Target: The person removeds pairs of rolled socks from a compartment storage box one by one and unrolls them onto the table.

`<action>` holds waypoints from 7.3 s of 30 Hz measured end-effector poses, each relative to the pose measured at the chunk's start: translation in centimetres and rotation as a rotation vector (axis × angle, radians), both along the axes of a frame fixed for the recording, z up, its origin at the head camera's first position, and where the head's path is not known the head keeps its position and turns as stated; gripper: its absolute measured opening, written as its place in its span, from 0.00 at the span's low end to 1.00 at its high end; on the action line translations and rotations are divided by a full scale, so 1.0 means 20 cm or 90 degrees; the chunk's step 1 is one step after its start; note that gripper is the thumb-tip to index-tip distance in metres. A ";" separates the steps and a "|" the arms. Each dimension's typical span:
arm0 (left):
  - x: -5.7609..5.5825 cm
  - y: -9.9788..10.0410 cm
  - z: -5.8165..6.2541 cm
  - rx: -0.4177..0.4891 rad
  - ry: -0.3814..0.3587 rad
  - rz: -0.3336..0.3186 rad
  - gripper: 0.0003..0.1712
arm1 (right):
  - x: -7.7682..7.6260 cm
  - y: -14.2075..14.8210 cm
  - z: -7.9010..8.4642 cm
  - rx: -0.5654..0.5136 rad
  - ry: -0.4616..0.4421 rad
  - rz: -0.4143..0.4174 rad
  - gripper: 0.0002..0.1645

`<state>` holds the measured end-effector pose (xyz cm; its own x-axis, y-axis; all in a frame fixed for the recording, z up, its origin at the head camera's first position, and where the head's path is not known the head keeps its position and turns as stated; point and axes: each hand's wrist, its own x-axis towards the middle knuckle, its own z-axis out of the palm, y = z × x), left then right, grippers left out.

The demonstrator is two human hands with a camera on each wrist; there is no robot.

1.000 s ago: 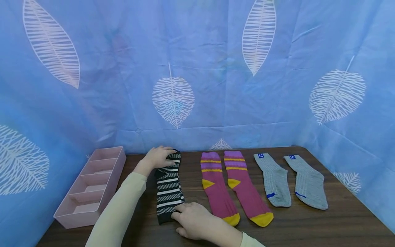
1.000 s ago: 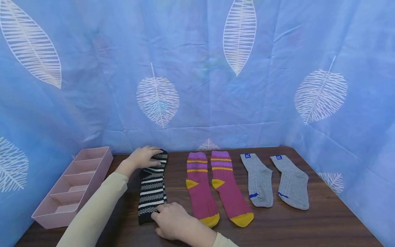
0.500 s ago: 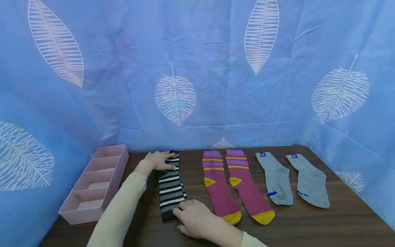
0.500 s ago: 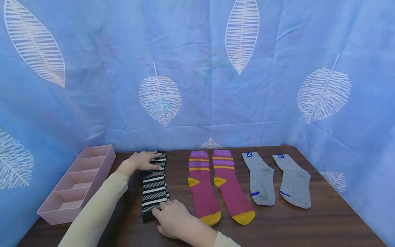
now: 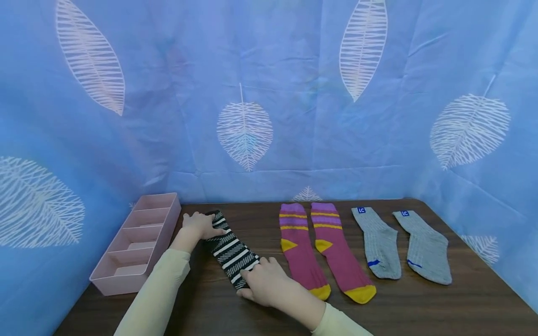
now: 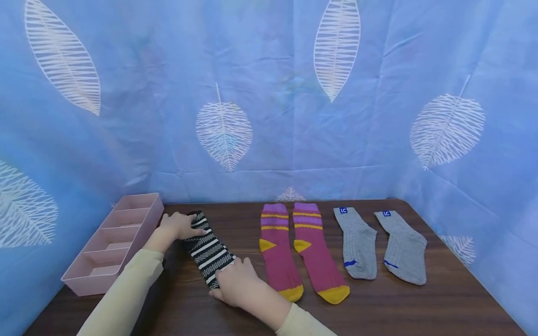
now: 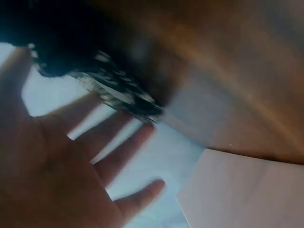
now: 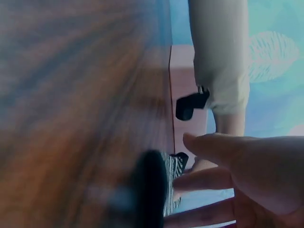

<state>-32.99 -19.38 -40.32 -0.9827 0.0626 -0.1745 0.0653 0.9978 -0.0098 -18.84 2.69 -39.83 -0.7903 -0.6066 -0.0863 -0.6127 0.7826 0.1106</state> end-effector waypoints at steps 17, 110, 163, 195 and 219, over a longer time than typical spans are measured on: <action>0.30 -0.05 0.00 -0.113 0.052 0.078 0.35 | -0.36 -0.06 -0.01 0.055 -0.019 -0.129 0.25; 0.85 0.33 -0.05 0.038 -0.018 -0.483 0.39 | -1.10 0.18 0.01 -0.125 -0.390 0.058 0.33; 0.87 0.09 0.03 0.167 -0.013 -0.494 0.33 | -1.15 0.30 -0.03 -0.190 -0.334 0.042 0.35; 0.89 0.12 0.00 0.152 0.047 -0.534 0.35 | -1.09 0.24 0.03 -0.052 -0.043 0.102 0.32; 1.03 -0.09 0.09 0.193 0.044 -0.402 0.40 | -1.01 0.06 0.12 -0.040 0.102 0.158 0.37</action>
